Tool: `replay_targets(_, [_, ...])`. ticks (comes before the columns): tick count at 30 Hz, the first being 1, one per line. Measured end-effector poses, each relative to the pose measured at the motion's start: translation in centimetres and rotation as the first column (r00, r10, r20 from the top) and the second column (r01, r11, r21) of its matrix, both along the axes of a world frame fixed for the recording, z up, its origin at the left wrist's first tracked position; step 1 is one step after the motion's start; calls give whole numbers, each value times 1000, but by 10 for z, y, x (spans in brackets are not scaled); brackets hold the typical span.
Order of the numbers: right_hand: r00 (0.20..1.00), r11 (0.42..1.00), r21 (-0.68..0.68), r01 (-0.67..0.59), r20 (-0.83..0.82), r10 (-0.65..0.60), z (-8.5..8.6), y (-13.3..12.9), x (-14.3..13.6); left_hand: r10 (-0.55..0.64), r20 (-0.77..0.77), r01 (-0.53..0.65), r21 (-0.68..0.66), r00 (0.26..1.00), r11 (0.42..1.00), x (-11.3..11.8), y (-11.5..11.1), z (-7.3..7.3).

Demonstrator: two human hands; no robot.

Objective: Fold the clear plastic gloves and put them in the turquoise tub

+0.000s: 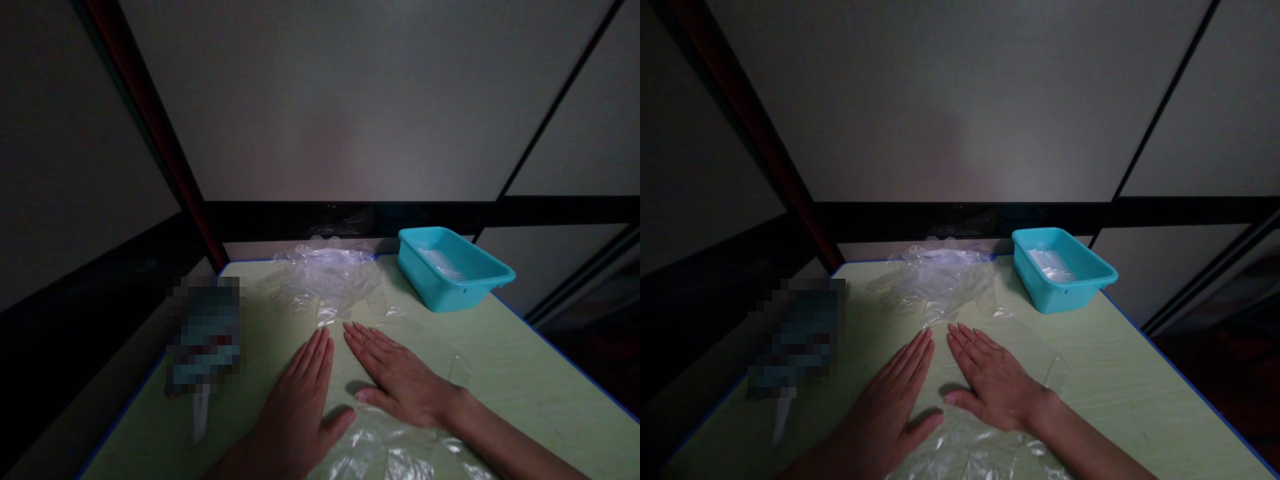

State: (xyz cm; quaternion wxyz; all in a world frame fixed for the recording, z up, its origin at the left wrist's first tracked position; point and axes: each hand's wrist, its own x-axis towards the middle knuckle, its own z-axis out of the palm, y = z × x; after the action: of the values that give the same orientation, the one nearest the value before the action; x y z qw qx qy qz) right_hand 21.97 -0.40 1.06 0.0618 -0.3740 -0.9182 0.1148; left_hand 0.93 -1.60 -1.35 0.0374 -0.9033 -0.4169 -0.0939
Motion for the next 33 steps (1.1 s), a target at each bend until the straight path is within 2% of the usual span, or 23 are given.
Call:
replay_targets(8, [995,989,108,100,4,-101,-11,13,27,3,12,-3,-10,1000,1000,0,-1,-1])
replay_targets(13, [978,974,117,195,46,-202,-13,20,44,25,1,-25,-48,1000,999,0,-1,4])
replay_targets(17, [971,963,139,229,37,-236,-15,22,49,41,-12,-42,-51,999,998,-1,-1,6])
replay_targets(25, [965,951,174,255,15,-262,-22,22,54,74,22,-74,28,997,997,-10,1,-6])
replay_targets(29, [965,953,157,259,3,-263,-20,22,56,84,72,-87,44,994,995,-11,0,-7])
replay_targets(33, [958,953,92,288,-27,-286,-9,19,54,105,124,-109,25,987,994,-9,-1,-1])
